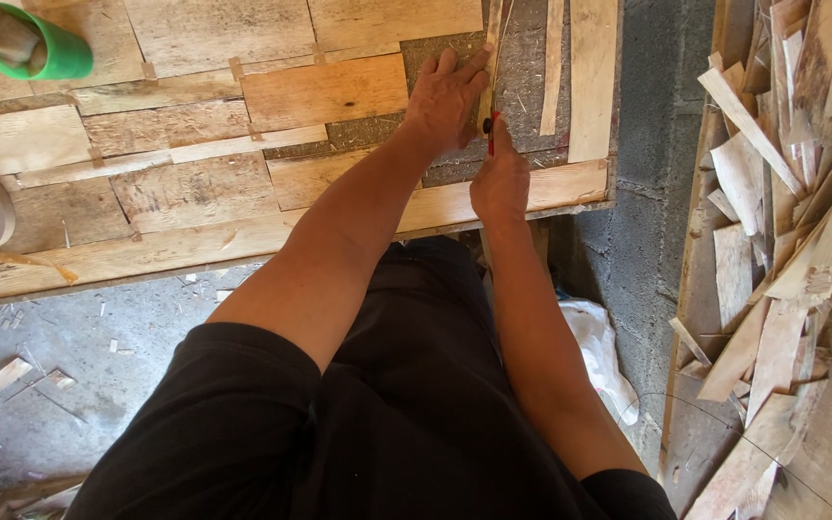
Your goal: Fitting and cutting small wooden strips to create a wooden panel on a workbench.
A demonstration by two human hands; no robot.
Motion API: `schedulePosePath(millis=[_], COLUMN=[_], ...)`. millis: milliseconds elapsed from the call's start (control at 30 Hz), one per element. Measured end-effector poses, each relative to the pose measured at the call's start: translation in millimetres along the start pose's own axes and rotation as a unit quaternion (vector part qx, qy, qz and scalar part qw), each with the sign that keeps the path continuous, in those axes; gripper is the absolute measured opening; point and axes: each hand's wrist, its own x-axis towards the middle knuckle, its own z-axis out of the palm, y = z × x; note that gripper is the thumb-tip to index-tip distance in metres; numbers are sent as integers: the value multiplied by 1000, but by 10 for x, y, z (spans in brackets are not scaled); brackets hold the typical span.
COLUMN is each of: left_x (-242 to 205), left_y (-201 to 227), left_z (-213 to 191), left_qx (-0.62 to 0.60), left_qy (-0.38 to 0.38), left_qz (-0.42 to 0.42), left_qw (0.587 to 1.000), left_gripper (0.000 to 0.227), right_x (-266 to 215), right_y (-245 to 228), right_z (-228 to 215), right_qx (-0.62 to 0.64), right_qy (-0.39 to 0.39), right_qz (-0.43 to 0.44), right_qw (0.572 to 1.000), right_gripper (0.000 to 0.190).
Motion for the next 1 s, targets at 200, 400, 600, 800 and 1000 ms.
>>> schedulePosePath(millis=[200,400,600,800,1000], left_x=[4,34,65,59,45], left_y=[-4,8,38,16,25], left_z=[21,42,113,125,136], left_qx=[1,20,35,22,3], left_qy=[-11,-13,-7,-7,14], left_qz=[-5,-4,-6,-6,-8], left_qw=[1000,1000,999,1000,1000], left_gripper=[88,86,94,87,86], right_x=[-46,-166,-265,-323,-469], right_y=[161,36,2,182,251], right_z=[136,59,18,135,125], right_qx=[5,-16,-5,-16,-29], right_qy=[9,-22,-15,-5,-19], right_qz=[-12,38,18,9,0], right_qw=[1000,999,1000,1000,999], right_gripper=[61,63,64,64,62])
